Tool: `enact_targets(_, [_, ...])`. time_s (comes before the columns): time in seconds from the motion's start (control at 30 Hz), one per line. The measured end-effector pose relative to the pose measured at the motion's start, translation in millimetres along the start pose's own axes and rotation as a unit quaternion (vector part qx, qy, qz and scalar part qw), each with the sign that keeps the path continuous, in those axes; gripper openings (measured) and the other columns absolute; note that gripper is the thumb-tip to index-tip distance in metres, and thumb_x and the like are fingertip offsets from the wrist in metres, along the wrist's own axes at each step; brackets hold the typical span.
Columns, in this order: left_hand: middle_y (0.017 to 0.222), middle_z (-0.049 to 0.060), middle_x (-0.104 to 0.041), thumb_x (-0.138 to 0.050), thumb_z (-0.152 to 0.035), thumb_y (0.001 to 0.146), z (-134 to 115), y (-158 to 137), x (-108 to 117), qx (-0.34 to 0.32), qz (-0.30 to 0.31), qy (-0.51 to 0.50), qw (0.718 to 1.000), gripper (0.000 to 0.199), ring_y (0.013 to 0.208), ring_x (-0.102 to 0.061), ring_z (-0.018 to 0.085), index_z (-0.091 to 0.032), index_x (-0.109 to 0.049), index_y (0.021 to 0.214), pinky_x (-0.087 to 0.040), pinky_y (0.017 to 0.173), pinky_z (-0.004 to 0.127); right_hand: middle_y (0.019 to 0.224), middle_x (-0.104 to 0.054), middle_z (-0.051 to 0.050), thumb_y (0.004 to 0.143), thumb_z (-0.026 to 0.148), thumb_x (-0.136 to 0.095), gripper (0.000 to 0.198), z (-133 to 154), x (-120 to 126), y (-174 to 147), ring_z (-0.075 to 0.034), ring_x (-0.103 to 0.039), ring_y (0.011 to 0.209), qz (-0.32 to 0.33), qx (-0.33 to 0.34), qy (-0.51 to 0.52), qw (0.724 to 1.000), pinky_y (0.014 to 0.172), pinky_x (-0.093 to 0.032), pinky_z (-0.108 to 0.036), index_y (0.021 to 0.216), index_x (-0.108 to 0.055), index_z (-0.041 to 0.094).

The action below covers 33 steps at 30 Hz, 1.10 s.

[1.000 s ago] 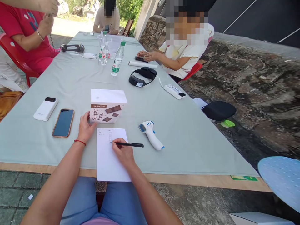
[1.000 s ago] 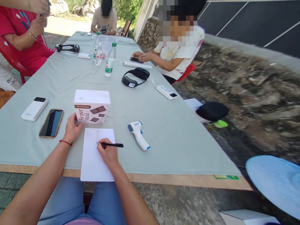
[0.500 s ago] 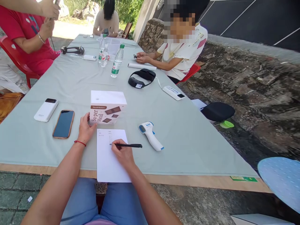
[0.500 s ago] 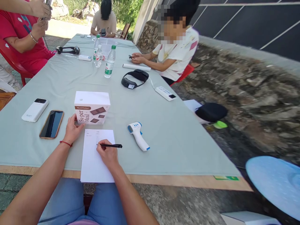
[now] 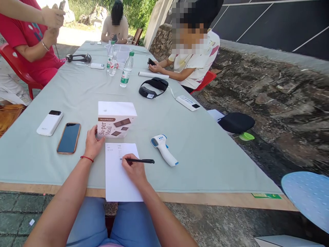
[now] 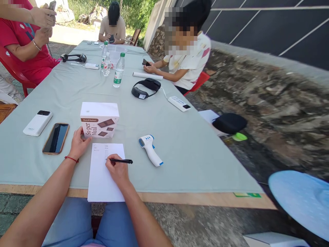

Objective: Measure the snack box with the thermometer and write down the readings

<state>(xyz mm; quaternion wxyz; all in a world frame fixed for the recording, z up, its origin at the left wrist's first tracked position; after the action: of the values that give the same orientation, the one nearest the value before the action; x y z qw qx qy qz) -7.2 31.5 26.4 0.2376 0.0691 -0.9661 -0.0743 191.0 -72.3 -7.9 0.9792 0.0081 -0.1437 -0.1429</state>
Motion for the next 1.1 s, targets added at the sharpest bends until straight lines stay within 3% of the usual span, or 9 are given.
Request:
enact_targets(0.2, [0.124, 0.013, -0.054, -0.068, -0.021, 0.078, -2.3, -0.4, 1.3, 0.000, 0.010, 0.003, 1.000, 0.064, 0.120, -0.056, 0.026, -0.019, -0.050, 0.139, -0.059, 0.078, 0.033, 0.055, -0.057, 0.002, 0.067, 0.042, -0.054, 0.019, 2.0, 1.0, 0.3, -0.017, -0.051, 0.053, 0.008, -0.029, 0.005, 1.000, 0.054, -0.042, -0.029, 0.066, -0.060, 0.024])
enact_targets(0.6, [0.122, 0.012, -0.055, -0.068, -0.021, 0.077, 0.3, -0.2, 0.9, -0.008, -0.001, -0.008, 1.000, 0.062, 0.117, -0.057, 0.026, -0.022, -0.052, 0.137, -0.059, 0.075, 0.034, 0.055, -0.060, 0.002, 0.069, 0.042, -0.054, 0.020, -0.9, 2.3, 0.3, -0.018, -0.056, 0.053, -0.021, -0.013, -0.017, 1.000, 0.056, -0.044, -0.030, 0.067, -0.062, 0.024])
enact_targets(1.1, [0.120, 0.012, -0.056, -0.068, -0.024, 0.078, 0.9, 1.0, 2.0, -0.019, -0.002, 0.001, 1.000, 0.060, 0.117, -0.057, 0.027, -0.022, -0.053, 0.136, -0.059, 0.076, 0.035, 0.052, -0.056, 0.003, 0.068, 0.041, -0.052, 0.018, -1.0, 2.2, -0.7, -0.016, -0.051, 0.050, -0.031, -0.011, -0.022, 0.999, 0.054, -0.041, -0.029, 0.065, -0.059, 0.025])
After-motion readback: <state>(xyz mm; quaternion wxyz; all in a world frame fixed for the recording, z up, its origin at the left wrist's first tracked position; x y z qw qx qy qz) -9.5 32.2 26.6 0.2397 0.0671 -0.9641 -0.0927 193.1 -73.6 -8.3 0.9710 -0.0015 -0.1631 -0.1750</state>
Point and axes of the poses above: each hand's wrist, its own y-axis towards the middle knuckle, its own x-axis out of the back of the hand, z = x × y, the point moved 5 cm from there along y, towards the middle knuckle
